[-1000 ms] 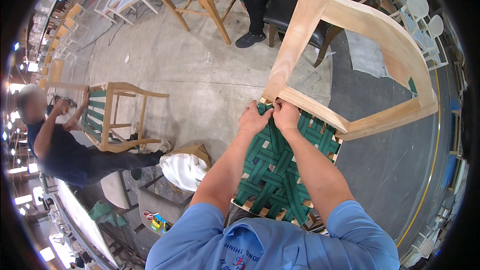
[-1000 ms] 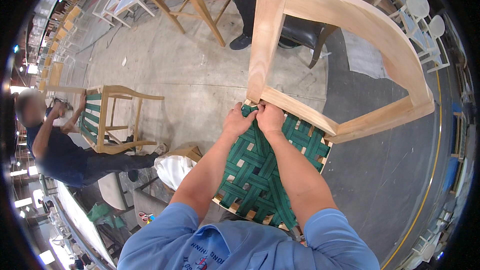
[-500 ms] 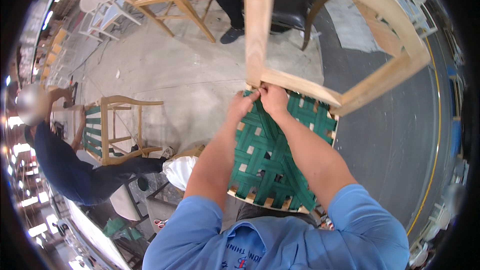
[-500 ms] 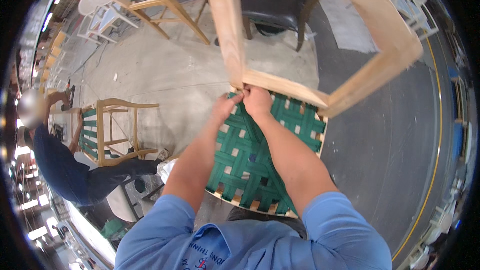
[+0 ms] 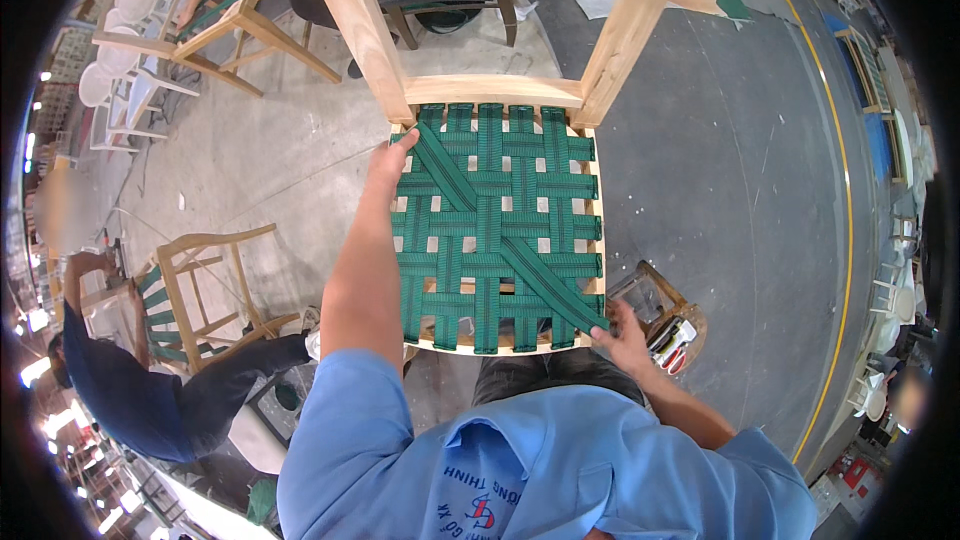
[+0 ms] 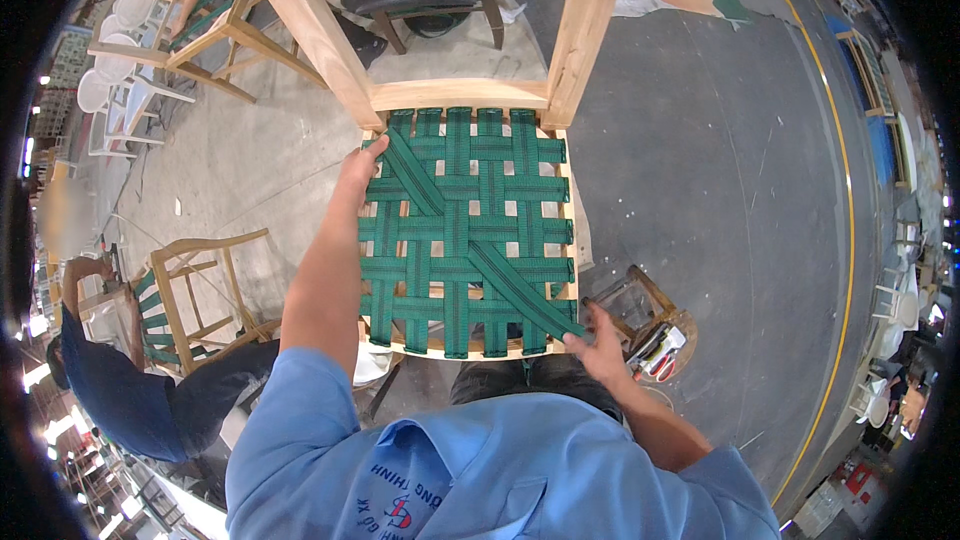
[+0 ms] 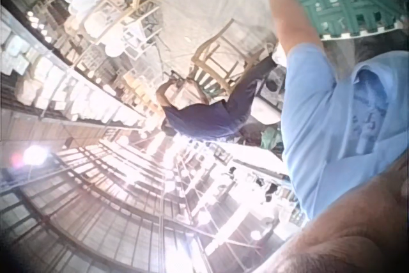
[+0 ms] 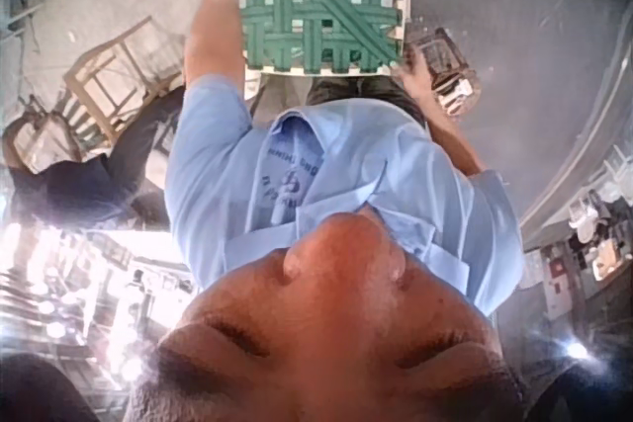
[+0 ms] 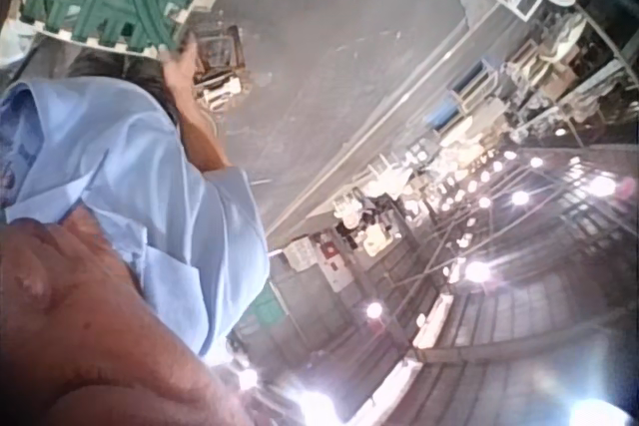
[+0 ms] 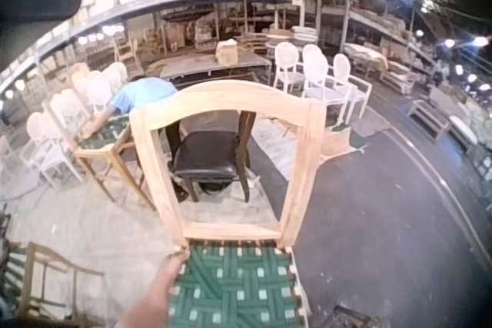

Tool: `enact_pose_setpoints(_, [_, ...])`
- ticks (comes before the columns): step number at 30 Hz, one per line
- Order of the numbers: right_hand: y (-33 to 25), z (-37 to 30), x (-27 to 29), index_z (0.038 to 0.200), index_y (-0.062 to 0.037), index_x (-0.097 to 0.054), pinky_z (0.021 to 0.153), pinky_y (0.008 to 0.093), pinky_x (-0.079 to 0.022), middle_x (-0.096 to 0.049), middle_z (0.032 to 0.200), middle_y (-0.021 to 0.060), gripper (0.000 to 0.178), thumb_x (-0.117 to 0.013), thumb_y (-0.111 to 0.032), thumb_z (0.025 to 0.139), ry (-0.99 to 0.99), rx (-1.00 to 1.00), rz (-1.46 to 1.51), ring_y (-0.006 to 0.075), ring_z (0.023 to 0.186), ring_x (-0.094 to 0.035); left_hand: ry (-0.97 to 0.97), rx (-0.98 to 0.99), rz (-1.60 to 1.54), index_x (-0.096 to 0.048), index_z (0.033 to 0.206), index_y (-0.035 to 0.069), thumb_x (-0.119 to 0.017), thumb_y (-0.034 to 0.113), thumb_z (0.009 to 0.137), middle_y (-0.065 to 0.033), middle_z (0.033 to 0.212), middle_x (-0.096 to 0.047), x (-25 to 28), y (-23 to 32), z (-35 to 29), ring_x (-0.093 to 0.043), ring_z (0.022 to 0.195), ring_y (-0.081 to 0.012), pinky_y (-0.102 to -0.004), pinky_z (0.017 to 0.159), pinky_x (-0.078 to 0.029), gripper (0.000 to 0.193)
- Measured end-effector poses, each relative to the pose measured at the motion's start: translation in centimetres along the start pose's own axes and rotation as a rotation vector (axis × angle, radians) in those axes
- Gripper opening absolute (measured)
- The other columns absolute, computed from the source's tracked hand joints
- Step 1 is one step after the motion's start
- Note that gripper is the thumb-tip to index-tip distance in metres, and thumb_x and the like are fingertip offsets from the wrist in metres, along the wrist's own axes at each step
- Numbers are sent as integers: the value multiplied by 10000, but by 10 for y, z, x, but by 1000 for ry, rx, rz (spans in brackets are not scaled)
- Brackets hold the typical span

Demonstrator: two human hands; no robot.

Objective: The person weaves green straps into the seat frame of a wooden chair, securing them with a staple gun. They repeatedly thread the straps through the frame and staple them in place while working in a workshop.

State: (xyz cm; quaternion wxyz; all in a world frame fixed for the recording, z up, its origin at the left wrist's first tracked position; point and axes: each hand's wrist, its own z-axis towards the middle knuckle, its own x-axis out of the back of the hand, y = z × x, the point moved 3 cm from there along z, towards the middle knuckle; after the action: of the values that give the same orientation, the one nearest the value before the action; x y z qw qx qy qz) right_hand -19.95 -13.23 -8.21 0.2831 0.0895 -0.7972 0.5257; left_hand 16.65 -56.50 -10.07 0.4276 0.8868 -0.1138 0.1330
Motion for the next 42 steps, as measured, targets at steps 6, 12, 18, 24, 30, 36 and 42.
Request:
enact_pose_setpoints(6, [19, -19, 15, 1265, 10, -592, 815, 374, -541, -667, 1215, 158, 559, -847, -306, 881, -574, -363, -292, 212, 974, -654, -54, 61, 32, -624, 1376, -63, -763, 513, 871, -212, 1321, -661, -4, 0, -7, -634, 1177, -300, -424, 1009, -481, 778])
enact_pose_setpoints(12, [-10, -7, 23, 898, 10, -667, 766, 425, -523, -658, 1074, 195, 379, -849, -319, 855, -274, -76, -150, 310, 919, -656, 5, -5, 3, -683, 1242, -40, -755, 533, 891, -101, 987, -639, -6, -2, -9, -566, 860, -208, -397, 771, -484, 675])
enact_pose_setpoints(18, [-44, -2, 21, 912, 7, -702, 753, 429, -535, -661, 893, 172, 384, -811, -361, 891, -514, 32, -443, 325, 838, -667, 4, 47, 80, -623, 1400, -32, -767, 514, 878, -227, 1448, -613, 11, -4, -8, -582, 1332, -326, -427, 1100, -439, 768])
enact_pose_setpoints(24, [-10, -27, 36, 967, -61, -737, 559, 322, -482, -662, 722, 65, 369, -669, -420, 1025, -615, -211, -348, 122, 626, -616, -82, -56, -43, -615, 1426, 6, -783, 491, 861, -173, 1413, -640, -25, 8, -4, -584, 1300, -295, -423, 1102, -430, 763])
enact_pose_setpoints(30, [-2, -52, 40, 1253, -56, -659, 540, 308, -502, -657, 814, 32, 361, -684, -334, 1024, -421, -629, 316, 122, 603, -592, -346, 180, -213, -563, 1473, 67, -661, 495, 989, -126, 1404, -632, -28, -9, -21, -620, 1209, -307, -476, 1061, -487, 653])
enact_pose_setpoints(36, [126, -94, 73, 1061, -44, -745, 584, 334, -546, -713, 776, 76, 237, -706, -261, 975, 250, -848, 429, 147, 637, -691, -220, 88, -67, -503, 1542, 98, -682, 597, 953, -129, 1538, -535, -38, 16, -40, -521, 1369, -353, -531, 1157, -394, 794])
enact_pose_setpoints(42, [282, -100, 130, 1045, -73, -751, 837, 451, -582, -777, 954, 158, 304, -715, -294, 839, 477, -1030, -195, 356, 921, -747, -246, 115, -59, -529, 1511, 81, -639, 603, 974, -110, 1504, -570, -60, 21, -49, -560, 1337, -321, -486, 1129, -437, 757])
